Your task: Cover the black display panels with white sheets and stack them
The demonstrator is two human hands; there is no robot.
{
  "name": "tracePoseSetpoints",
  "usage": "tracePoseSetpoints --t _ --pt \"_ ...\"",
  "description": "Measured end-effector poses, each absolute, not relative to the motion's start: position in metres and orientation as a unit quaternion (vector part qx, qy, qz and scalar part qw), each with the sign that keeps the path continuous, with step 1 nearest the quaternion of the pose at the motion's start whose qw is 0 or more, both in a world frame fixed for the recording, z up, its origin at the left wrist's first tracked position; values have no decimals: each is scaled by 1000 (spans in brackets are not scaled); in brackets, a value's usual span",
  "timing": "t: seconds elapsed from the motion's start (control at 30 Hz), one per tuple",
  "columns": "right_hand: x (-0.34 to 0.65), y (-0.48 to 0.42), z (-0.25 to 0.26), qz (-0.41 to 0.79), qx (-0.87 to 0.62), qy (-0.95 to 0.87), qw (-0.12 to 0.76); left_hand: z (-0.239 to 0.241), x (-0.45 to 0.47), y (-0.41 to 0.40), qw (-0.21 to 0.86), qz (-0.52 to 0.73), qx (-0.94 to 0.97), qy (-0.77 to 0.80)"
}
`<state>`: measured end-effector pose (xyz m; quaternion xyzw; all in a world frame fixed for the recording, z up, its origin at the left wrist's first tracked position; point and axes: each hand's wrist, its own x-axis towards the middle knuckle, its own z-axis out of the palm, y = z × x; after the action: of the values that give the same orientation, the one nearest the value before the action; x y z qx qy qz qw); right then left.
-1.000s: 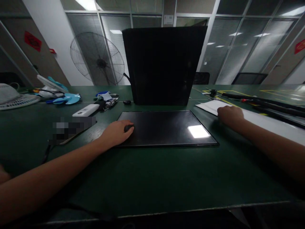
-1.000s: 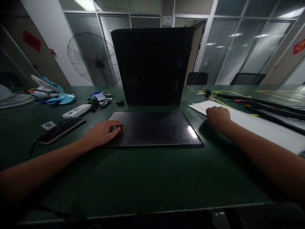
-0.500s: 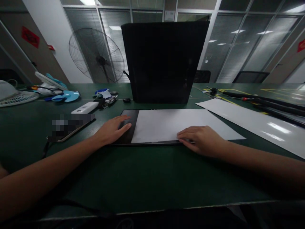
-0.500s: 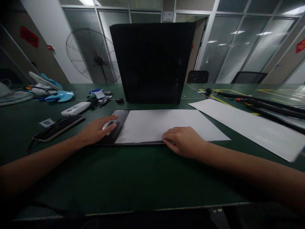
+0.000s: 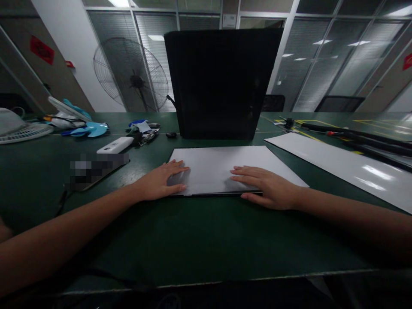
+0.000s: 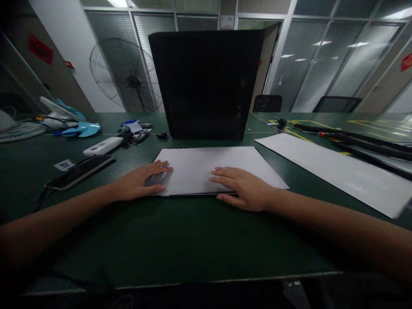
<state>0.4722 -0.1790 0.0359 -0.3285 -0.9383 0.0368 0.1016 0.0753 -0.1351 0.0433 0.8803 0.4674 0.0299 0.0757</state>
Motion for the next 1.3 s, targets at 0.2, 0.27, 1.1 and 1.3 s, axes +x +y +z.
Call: tracePoseSetpoints --t 0.2,0.27,1.1,1.3 --pt "493 -158 35 76 -386 -918 44 49 81 -142 20 38 870 491" --pt "493 -158 36 87 -366 -926 41 49 83 -145 0 42 862 506" --pt "631 -80 37 -151 -743 -652 4 45 70 -138 84 -32 914 395" --pt "667 -64 26 -61 -802 -590 -72 44 68 -136 81 -29 915 394"
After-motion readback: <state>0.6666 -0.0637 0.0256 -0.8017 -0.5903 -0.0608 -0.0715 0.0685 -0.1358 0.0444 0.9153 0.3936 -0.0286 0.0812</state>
